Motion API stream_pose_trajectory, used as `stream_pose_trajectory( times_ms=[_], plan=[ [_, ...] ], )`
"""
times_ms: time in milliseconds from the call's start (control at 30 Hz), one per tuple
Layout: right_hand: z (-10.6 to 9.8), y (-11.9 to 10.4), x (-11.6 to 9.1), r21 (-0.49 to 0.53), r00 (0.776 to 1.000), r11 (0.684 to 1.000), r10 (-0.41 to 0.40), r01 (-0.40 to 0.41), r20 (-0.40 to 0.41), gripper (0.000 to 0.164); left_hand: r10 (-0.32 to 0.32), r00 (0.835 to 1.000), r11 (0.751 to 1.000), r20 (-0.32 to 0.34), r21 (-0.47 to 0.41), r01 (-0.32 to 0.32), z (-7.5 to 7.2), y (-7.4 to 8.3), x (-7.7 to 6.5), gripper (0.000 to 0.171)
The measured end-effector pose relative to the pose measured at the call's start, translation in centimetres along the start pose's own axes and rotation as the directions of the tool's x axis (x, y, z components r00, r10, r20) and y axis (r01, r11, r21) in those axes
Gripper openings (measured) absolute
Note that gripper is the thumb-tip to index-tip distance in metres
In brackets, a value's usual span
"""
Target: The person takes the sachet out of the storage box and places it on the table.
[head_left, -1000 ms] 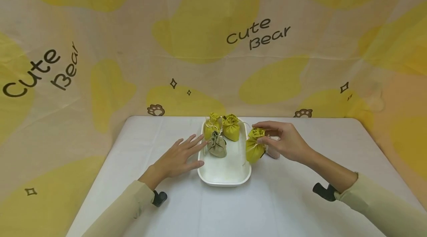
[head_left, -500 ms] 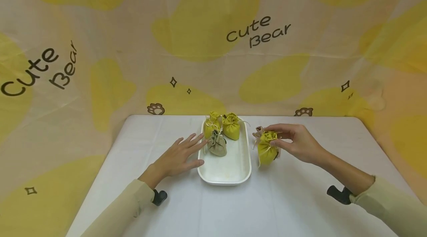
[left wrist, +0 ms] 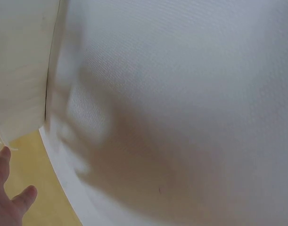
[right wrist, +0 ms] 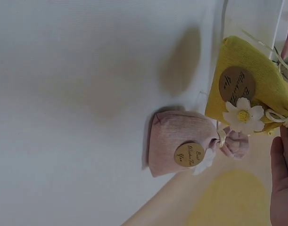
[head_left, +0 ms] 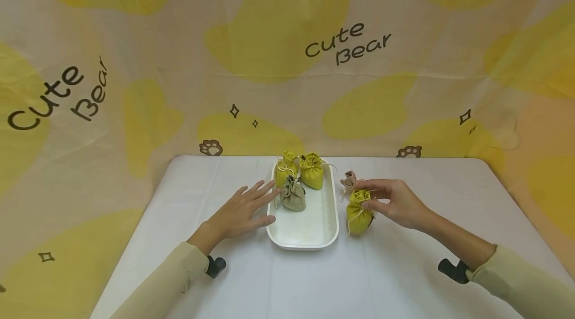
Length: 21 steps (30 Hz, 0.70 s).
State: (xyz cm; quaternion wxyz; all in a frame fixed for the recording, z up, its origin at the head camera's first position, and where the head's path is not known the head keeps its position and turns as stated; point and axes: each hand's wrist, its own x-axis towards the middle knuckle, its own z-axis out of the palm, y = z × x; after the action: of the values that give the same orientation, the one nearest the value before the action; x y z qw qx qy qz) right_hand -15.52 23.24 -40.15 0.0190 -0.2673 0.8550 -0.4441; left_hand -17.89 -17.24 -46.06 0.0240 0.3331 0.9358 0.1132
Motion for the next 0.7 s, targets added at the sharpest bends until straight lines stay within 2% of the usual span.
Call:
stream_pose_trajectory(
  times_ms=[300, 433, 700],
  plan=[
    [1.0, 1.4, -0.4, -0.025, 0.997, 0.998, 0.060, -0.059, 0.041, 0.040, 0.000, 1.000, 1.000, 0.013, -0.002, 0.000, 0.1, 0.0, 0.0, 0.073],
    [0.9, 1.4, -0.3, -0.050, 0.998, 0.997, 0.066, -0.065, 0.020, 0.040, -0.001, 1.000, 1.000, 0.011, 0.001, 0.001, 0.0, 0.0, 0.0, 0.073],
    [0.6, 0.8, 0.6, -0.052, 0.999, 0.998, 0.022, -0.021, 0.033, 0.041, 0.008, 1.000, 1.000, 0.000, -0.004, -0.008, -0.2, 0.0, -0.1, 0.072]
  ],
)
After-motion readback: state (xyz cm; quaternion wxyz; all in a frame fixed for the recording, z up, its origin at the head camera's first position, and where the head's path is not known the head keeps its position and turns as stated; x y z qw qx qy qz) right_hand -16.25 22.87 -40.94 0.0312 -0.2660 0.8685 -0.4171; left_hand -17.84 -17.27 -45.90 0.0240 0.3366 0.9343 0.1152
